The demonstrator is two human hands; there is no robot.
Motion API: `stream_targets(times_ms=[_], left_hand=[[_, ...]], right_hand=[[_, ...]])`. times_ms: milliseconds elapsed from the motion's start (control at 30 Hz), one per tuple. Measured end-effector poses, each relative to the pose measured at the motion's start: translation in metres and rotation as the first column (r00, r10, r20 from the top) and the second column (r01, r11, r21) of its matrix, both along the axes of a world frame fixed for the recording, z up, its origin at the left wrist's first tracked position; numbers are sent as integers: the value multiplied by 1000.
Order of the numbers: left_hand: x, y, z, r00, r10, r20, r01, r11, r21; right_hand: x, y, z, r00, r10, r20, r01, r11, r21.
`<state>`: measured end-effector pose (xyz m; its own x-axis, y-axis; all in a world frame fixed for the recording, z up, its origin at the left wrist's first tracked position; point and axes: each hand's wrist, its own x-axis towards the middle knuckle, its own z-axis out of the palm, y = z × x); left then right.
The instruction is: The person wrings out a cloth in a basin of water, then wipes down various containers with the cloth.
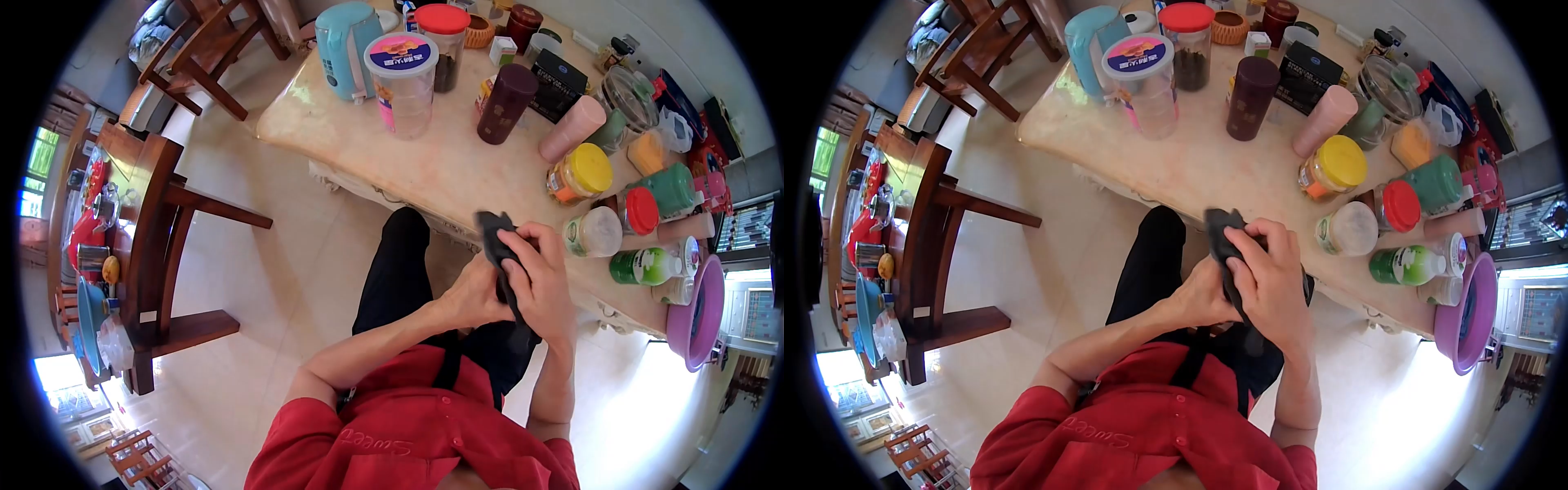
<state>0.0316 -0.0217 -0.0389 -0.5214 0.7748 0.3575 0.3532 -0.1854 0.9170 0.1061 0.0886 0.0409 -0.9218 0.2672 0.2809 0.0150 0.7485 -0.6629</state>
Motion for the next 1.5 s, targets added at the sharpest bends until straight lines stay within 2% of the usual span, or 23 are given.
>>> stream_targets(times_ms=[33, 133, 300, 367, 400, 433, 467, 500, 633, 667, 933, 967, 1000, 1033, 1067, 1167, 1200, 1233, 1300, 1333, 1400, 1433, 1500], left_hand=[[1, -2, -1, 1000, 2, 2, -2, 1000, -2], [-1, -13, 7, 934, 19, 356, 52, 981, -188], [-16, -29, 9, 977, 48, 207, -15, 987, -160], [-24, -36, 10, 977, 48, 208, -36, 997, -62], [-31, -41, 4, 953, 23, 302, -16, 1000, -26], [-38, -50, -5, 934, 136, 330, -117, 990, -78], [-47, -55, -8, 853, 172, 494, -186, 982, -20], [-60, -64, -11, 817, 198, 541, -220, 975, -26], [-138, -88, -18, 772, 506, 384, -523, 850, -68], [-155, -90, -14, 707, 643, 294, -657, 751, -64], [-262, -96, -25, 583, 795, 165, -810, 586, 39], [-266, -95, -25, 547, 829, 112, -835, 550, 5], [-271, -93, -28, 529, 840, 120, -845, 534, -8], [-274, -91, -30, 533, 837, 122, -843, 538, -7], [-277, -90, -33, 534, 837, 118, -843, 538, -3], [-291, -86, -47, 554, 825, 109, -831, 555, 24], [-296, -85, -53, 560, 821, 107, -828, 558, 52], [-301, -87, -60, 567, 816, 107, -823, 565, 52], [-307, -89, -68, 420, 877, -235, -895, 444, 55], [-296, -87, -53, 425, 874, -236, -892, 449, 56], [-269, -82, -19, 166, 768, -618, -968, 247, 48], [-261, -77, -4, 169, 767, -619, -967, 250, 46], [-247, -63, 18, 433, 774, -462, -838, 535, 111]], right_hand=[[-3, 2, -3, 1000, 2, 2, -2, 1000, -2], [-17, 14, -15, 991, 107, 79, -101, 991, -85], [-39, 38, -54, 954, 247, 171, -140, 869, -474], [-43, 38, -81, 992, 60, 113, 90, 310, -947], [-39, 27, -90, 998, -61, -32, -34, -22, -999], [-30, 25, -119, 984, -141, 105, 46, -371, -928], [-26, 15, -128, 984, -176, -37, -133, -575, -807], [-24, 3, -131, 956, -244, -163, -292, -735, -612], [-5, -18, -120, 985, -174, -14, -161, -871, -464], [-3, -22, -116, 985, -170, 23, -134, -846, -516], [-3, -42, -107, 970, -189, 152, -6, -646, -763], [-6, -49, -93, 966, -161, 202, 168, -205, -964], [-8, -52, -83, 952, -161, 259, 296, 290, -910], [-9, -50, -79, 952, -166, 258, 298, 291, -909], [-11, -48, -76, 959, -180, 221, 284, 536, -795], [-14, -43, -69, 978, -174, 117, 191, 970, -152], [-13, -41, -67, 984, -155, 91, 145, 983, 112], [-12, -41, -65, 982, -163, 91, 153, 982, 112], [-9, -41, -63, 968, -107, 227, 114, 993, -18], [-9, -43, -66, 968, -113, 226, 120, 993, -19], [-10, -46, -77, 943, -225, 244, 230, 973, 6], [-11, -47, -81, 932, -262, 250, 267, 964, 14], [-16, -46, -81, 874, -225, 430, 221, 973, 60]])
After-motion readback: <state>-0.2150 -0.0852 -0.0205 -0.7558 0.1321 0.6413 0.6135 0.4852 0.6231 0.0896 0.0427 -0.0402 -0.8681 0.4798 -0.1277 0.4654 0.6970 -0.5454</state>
